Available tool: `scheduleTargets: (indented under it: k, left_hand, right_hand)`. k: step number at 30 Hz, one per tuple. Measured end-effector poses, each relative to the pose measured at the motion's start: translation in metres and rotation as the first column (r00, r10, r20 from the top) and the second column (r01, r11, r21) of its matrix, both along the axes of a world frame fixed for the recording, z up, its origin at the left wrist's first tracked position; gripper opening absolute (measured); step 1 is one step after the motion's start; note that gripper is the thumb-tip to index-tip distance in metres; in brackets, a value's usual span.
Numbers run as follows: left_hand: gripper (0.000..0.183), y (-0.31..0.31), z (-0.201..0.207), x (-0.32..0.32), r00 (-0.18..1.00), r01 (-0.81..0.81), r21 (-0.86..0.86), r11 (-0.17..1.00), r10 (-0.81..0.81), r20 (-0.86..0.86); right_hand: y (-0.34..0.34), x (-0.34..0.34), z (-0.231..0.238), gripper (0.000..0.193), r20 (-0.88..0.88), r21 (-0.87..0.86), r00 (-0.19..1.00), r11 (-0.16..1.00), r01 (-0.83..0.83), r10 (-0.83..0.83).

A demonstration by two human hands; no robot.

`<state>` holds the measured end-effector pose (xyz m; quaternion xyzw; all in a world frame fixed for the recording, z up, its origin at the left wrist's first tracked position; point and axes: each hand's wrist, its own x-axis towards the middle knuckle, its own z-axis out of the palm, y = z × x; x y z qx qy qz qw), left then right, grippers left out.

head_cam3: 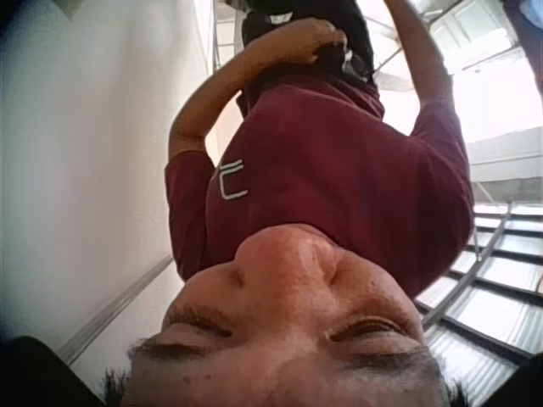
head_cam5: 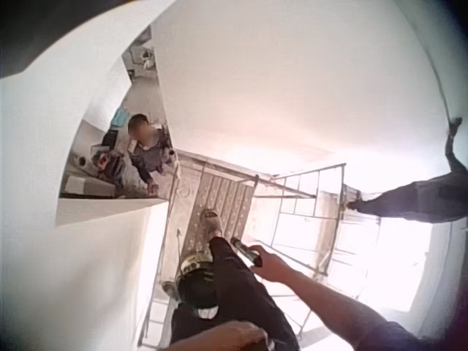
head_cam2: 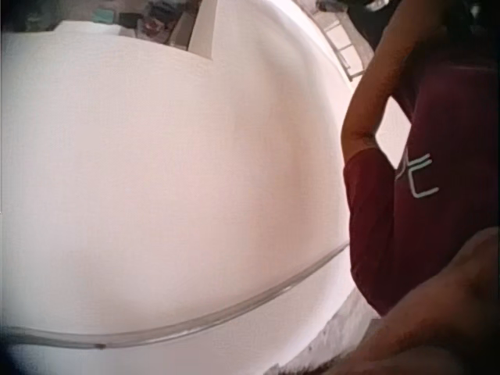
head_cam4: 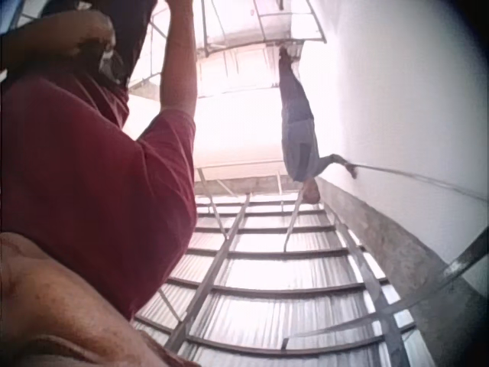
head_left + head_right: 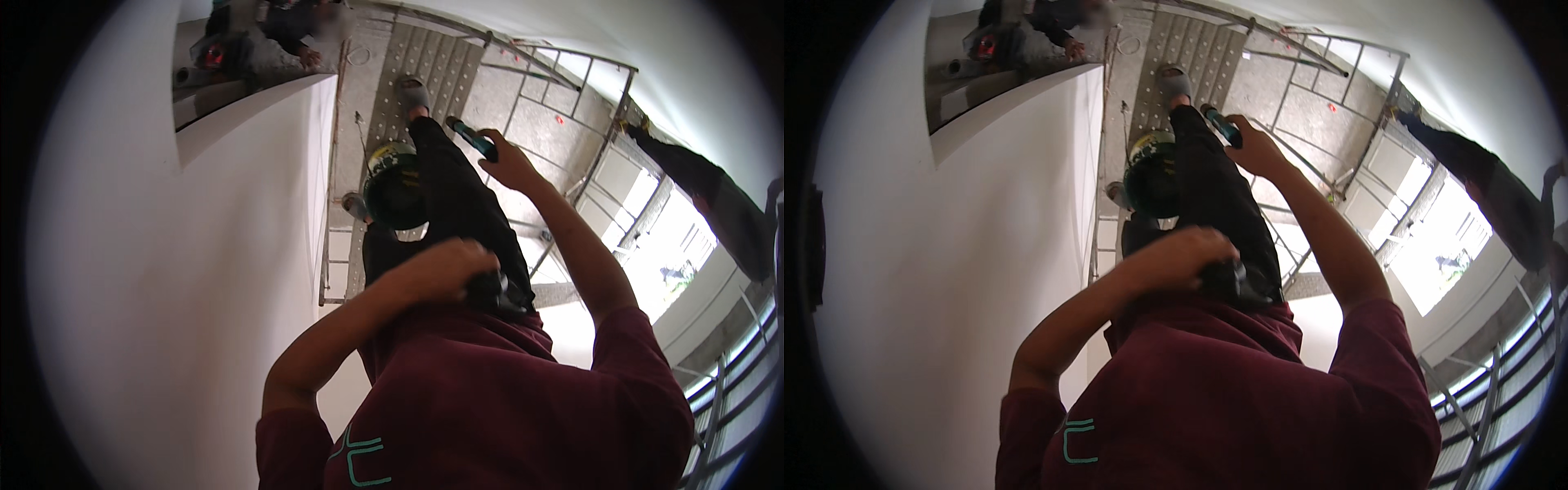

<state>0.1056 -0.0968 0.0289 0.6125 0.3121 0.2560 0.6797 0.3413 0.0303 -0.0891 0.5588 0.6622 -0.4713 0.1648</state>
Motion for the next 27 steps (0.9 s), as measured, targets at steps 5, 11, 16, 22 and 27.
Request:
scheduleTargets:
  k: [5, 11, 16, 22, 27]
  left_hand:
    - [0.048, 0.006, 0.026, -0.014, 0.942, 0.285, -0.148, 0.947, -0.305, -0.141]
    - [0.051, -0.033, 0.03, -0.013, 0.966, 0.124, -0.085, 0.989, -0.14, -0.216]
    - [0.052, -0.059, 0.018, -0.036, 0.944, -0.111, 0.107, 0.988, 0.138, -0.299]
    - [0.035, -0.108, 0.072, -0.119, 0.735, -0.12, -0.504, 0.855, -0.265, -0.624]
    - [0.058, -0.111, 0.09, -0.063, 0.691, -0.679, -0.284, 0.677, 0.459, -0.558]
  right_hand:
    - [-0.008, -0.006, 0.017, 0.059, -0.001, -0.023, 0.998, 0.998, 0.06, -0.06]
    - [-0.029, 0.003, 0.032, 0.059, -0.046, -0.109, 0.999, 0.994, 0.0, -0.005]
    - [-0.031, -0.001, 0.083, 0.061, -0.16, -0.133, 0.983, 0.985, -0.111, 0.089]
    - [-0.057, -0.041, 0.163, 0.068, -0.196, -0.22, 0.93, 0.91, -0.351, 0.311]
    - [-0.076, -0.052, 0.176, 0.065, -0.309, -0.26, 0.894, 0.875, -0.407, 0.324]
